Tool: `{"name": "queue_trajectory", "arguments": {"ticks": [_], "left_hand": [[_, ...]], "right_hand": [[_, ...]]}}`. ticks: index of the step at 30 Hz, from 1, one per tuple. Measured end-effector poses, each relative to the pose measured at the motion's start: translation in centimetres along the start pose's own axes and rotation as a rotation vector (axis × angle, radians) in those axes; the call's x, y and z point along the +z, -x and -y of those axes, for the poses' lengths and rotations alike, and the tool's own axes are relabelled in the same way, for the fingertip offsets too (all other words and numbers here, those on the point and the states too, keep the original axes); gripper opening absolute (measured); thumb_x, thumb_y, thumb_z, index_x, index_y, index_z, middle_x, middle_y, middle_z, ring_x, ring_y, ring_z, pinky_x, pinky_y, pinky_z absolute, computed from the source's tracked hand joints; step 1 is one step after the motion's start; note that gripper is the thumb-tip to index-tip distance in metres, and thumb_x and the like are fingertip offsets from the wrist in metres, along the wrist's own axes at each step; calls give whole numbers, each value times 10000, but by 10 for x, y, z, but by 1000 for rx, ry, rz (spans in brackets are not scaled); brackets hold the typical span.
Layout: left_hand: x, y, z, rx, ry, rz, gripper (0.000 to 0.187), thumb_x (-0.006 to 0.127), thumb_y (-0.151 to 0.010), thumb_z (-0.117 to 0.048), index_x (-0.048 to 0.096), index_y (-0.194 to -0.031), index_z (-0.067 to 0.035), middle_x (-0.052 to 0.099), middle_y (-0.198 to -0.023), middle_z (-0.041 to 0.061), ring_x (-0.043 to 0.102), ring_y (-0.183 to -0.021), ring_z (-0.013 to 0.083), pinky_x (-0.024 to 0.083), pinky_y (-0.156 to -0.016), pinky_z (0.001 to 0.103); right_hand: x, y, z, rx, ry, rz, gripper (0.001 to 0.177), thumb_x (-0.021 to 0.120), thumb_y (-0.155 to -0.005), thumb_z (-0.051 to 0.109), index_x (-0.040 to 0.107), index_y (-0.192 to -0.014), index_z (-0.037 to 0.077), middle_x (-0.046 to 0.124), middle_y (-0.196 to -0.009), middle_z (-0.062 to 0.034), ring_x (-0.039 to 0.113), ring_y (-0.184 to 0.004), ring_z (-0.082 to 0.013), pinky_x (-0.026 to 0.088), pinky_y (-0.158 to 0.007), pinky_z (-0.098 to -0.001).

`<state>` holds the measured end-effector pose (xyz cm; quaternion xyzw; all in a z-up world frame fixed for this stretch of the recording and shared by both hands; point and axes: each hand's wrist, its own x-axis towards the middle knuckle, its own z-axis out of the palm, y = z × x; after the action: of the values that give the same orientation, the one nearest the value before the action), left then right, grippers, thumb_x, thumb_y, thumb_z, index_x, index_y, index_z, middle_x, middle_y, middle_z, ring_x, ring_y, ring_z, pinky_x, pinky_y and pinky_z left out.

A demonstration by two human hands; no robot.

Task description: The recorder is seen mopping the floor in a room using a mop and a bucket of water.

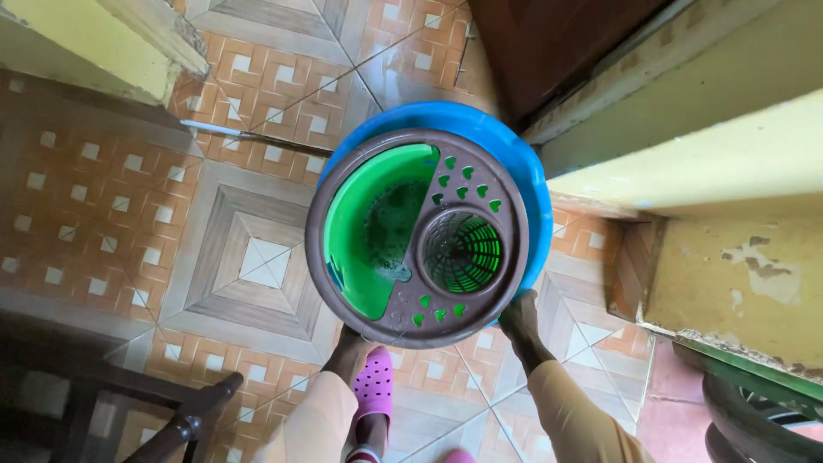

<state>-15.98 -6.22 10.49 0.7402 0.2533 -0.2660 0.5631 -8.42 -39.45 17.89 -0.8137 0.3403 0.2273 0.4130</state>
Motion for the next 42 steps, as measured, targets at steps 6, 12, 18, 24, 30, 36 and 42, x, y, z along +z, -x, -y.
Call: {"name": "queue_trajectory", "arguments": {"ticks": [6,12,18,24,30,36,42], "left_hand": [[57,-5,89,-159,385,-7,411,719,-885,-179,564,-1245,-58,669,-1171,113,651,-954,206,592,-778,399],[95,18,110,-130,481,16,245,654,-964,-205,534,-1159,-117,633,-959,55,601,-789,174,566,-626,391],[157,49,122,-235,365,26,306,663,-963,-195,522,-1220,-106,646,-994,68,641,-816,167,616,-672,383],[183,120,-2,-330,363,93,376,646,-949,-230,513,-1300,-196,640,-1034,4,577,-842,136,507,-708,356],[191,93,-32,25,-71,109,378,657,-942,-245,620,-1243,-18,714,-1154,175,647,-978,254,535,-753,392],[212,44,-50,156,-383,227,342,679,-913,-275,702,-1107,6,773,-1103,246,755,-1028,346,578,-803,429],[186,50,-72,162,-501,170,412,684,-899,-375,667,-1110,-21,725,-1076,235,705,-1009,406,565,-823,484]], "right_hand": [[-21,14,-54,-2,81,-8,653,697,-889,327,376,-1282,-83,648,-1137,-306,730,-963,-404,614,-789,-444],[-50,37,-77,-8,-82,41,580,679,-904,238,386,-1259,-115,657,-1103,-297,759,-889,-397,650,-690,-428],[-89,45,-120,49,-119,2,533,693,-903,210,423,-1226,-117,648,-1078,-272,734,-821,-344,657,-623,-425],[-130,47,-182,197,-224,2,313,614,-966,161,581,-1136,-99,709,-1053,-220,757,-863,-339,670,-656,-451],[-141,86,-195,277,-368,41,272,560,-1011,261,655,-1160,55,725,-1098,-110,718,-939,-230,640,-778,-449],[-148,88,-214,333,-545,54,298,530,-1029,370,590,-1110,89,655,-1008,-67,664,-910,-213,622,-847,-430],[-138,57,-282,214,-658,137,325,671,-965,333,591,-1067,35,628,-968,-95,632,-871,-239,657,-844,-450]]}}
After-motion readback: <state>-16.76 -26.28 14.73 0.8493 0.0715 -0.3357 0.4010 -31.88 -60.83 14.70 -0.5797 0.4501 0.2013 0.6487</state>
